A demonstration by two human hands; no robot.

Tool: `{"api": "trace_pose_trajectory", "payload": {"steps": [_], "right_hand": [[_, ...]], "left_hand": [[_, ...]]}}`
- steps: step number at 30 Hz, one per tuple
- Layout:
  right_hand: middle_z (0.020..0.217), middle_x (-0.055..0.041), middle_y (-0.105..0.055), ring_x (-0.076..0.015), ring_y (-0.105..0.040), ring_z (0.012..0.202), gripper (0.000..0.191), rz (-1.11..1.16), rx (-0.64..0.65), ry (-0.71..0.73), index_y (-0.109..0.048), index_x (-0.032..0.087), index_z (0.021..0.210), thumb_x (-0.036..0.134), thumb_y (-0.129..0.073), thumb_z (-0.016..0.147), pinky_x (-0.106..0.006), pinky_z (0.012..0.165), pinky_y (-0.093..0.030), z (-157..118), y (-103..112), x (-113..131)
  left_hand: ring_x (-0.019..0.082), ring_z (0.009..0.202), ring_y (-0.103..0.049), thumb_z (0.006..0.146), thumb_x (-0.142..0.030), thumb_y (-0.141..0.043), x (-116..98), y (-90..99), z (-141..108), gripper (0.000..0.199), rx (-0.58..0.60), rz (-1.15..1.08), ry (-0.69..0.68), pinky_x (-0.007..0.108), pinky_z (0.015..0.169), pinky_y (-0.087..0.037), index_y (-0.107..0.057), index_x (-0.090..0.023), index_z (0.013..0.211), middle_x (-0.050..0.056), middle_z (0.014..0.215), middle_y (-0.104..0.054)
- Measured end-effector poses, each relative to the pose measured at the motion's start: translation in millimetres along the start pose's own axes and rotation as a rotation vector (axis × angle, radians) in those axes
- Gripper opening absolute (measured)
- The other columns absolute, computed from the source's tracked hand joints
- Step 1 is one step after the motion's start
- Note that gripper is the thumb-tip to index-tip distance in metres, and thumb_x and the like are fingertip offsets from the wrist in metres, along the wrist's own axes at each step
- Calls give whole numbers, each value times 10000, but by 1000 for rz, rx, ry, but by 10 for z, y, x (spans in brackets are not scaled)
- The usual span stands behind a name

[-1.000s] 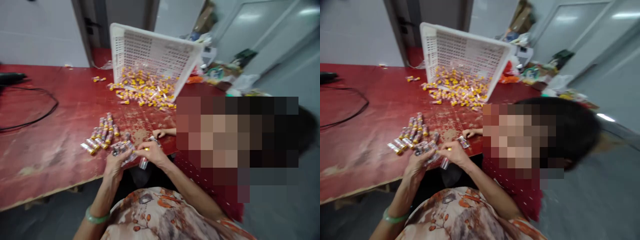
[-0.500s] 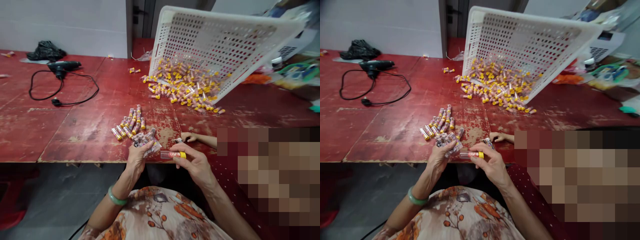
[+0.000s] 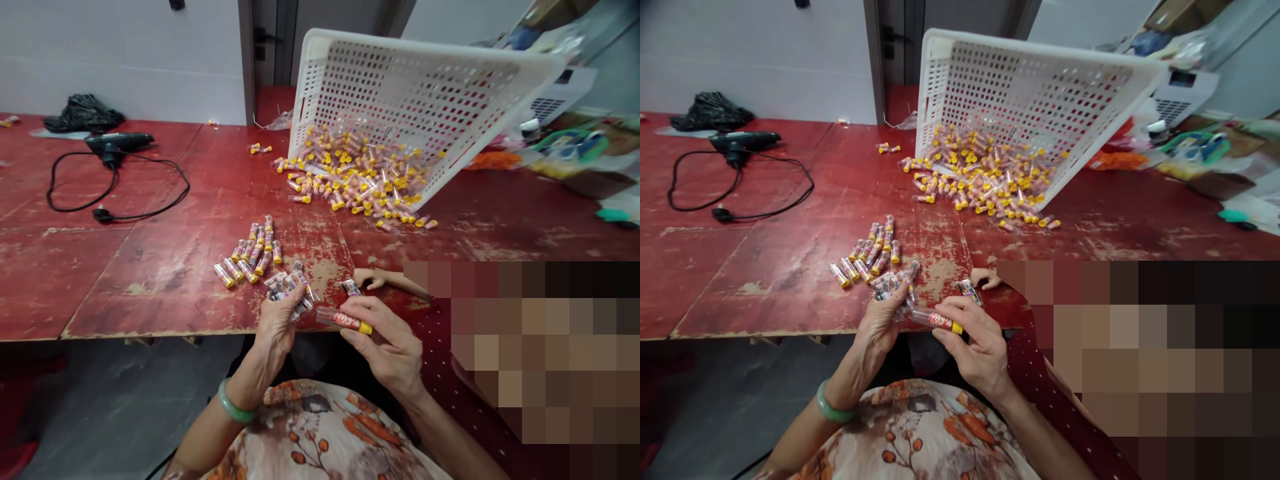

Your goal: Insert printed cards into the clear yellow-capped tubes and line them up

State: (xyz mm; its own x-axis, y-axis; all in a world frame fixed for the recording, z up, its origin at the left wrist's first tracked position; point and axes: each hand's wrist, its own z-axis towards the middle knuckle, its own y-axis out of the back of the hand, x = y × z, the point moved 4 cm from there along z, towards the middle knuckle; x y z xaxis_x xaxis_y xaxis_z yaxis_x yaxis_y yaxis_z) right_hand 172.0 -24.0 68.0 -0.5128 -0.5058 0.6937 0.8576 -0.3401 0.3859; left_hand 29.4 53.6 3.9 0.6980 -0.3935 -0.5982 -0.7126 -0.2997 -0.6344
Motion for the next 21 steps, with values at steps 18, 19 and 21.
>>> {"api": "trace_pose_trajectory", "payload": {"steps": [18,19,21], "right_hand": [[948,-106,-699,-210,-687,822,496,-557,-161,386,-523,187,1246,102,-690,787,-319,703,-581,-205,-248,45],[961,-111,-704,-205,-691,803,505,-611,-166,403,-522,183,1248,118,-704,782,-305,692,-580,-236,-273,26],[983,-116,-706,-193,-693,786,527,-687,-164,423,-512,179,1262,148,-723,780,-284,684,-578,-291,-323,-21]], "left_hand": [[142,578,-600,427,-292,-904,111,-44,-104,448,104,31,131,285,569,-522,-651,-114,751,13,676,-659],[138,572,-598,417,-281,-908,116,-40,-109,450,111,23,128,281,572,-518,-652,-110,745,15,670,-660],[123,557,-591,404,-257,-911,129,-27,-115,443,119,2,114,265,580,-506,-658,-106,735,18,667,-664]]}}
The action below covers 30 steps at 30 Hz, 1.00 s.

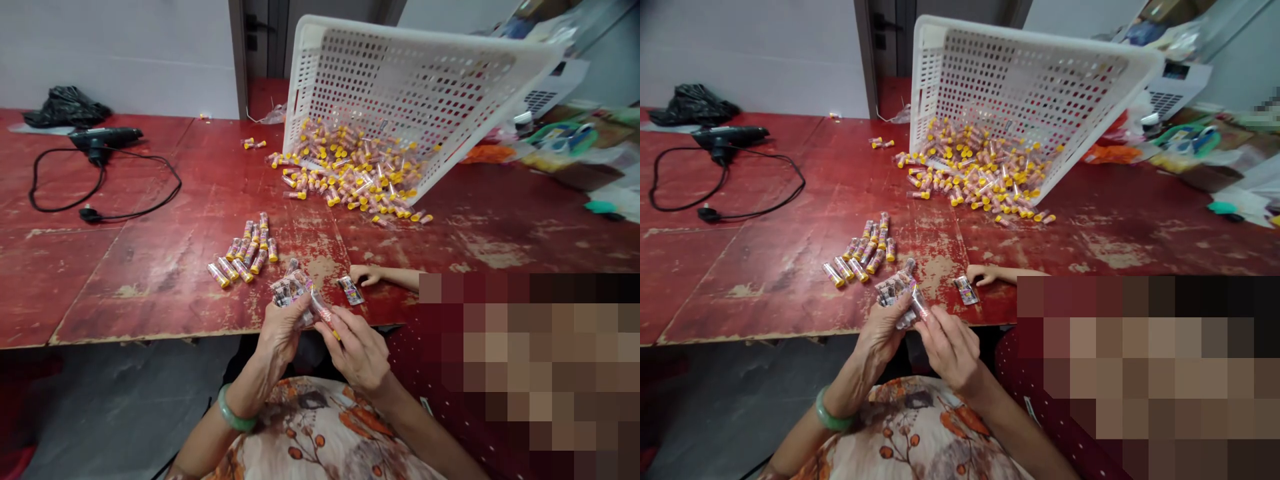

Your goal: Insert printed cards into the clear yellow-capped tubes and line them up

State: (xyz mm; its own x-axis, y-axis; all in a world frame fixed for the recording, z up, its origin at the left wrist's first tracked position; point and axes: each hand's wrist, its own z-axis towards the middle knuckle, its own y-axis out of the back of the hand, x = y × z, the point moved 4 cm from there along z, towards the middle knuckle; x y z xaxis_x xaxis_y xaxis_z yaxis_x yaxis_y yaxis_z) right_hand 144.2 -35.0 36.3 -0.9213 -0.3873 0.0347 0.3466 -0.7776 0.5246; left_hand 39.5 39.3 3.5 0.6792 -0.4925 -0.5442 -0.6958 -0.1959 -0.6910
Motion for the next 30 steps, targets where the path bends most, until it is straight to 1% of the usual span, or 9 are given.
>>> {"api": "trace_pose_trajectory", "payload": {"steps": [4,7,9,12,15,17,20,25,30], "right_hand": [[1054,-136,-673,-202,-677,907,546,-28,-2,34,-481,164,1308,168,-701,808,-281,728,-581,-67,-67,12],[1183,-193,-567,-241,-615,1059,489,214,69,-38,-456,129,1342,119,-581,870,-339,806,-575,-41,-82,-33],[1190,-177,-535,-235,-595,1070,478,394,146,-101,-453,159,1350,72,-501,883,-365,834,-561,-11,-79,-71],[1112,-123,-565,-206,-608,952,472,496,180,-217,-492,204,1295,88,-565,844,-342,784,-560,35,-44,-139],[1073,-88,-563,-160,-575,778,441,563,183,-417,-544,210,1162,118,-671,750,-285,632,-538,71,-45,-215],[1051,-65,-550,-129,-530,703,402,642,199,-540,-569,213,1072,88,-675,705,-252,552,-495,92,-75,-243],[982,-34,-550,-104,-495,649,315,760,209,-650,-608,207,948,45,-657,682,-229,517,-457,119,-123,-252],[933,-23,-579,-93,-505,634,282,748,146,-568,-649,206,916,9,-602,720,-219,517,-432,153,-139,-216],[879,-27,-591,-127,-579,752,208,702,157,-445,-665,202,856,30,-576,782,-228,589,-474,192,-173,-232]], "left_hand": [[116,585,-605,420,-234,-907,48,28,-3,428,18,-1,-1,240,603,-492,-681,-101,758,29,695,-681],[115,590,-606,448,-222,-897,74,40,-1,386,50,42,25,229,593,-482,-688,-89,745,37,689,-681],[118,590,-607,456,-213,-893,70,47,-2,375,68,53,34,238,602,-486,-690,-90,747,36,691,-681],[139,626,-627,469,-206,-888,56,48,-21,392,111,87,51,268,657,-506,-700,-92,793,46,726,-696],[160,668,-642,521,-222,-869,67,26,-75,388,198,144,98,285,683,-512,-710,-100,853,58,778,-709],[154,670,-640,549,-218,-856,79,14,-118,369,239,165,125,276,669,-509,-713,-107,871,54,791,-709],[146,670,-638,559,-210,-849,96,4,-167,339,271,176,159,260,652,-507,-715,-104,851,53,787,-704],[143,663,-648,540,-194,-857,108,35,-178,342,193,181,160,266,652,-530,-716,-114,842,44,809,-711],[143,638,-648,504,-198,-873,94,75,-134,389,128,196,184,278,642,-553,-706,-103,842,46,797,-713]]}}
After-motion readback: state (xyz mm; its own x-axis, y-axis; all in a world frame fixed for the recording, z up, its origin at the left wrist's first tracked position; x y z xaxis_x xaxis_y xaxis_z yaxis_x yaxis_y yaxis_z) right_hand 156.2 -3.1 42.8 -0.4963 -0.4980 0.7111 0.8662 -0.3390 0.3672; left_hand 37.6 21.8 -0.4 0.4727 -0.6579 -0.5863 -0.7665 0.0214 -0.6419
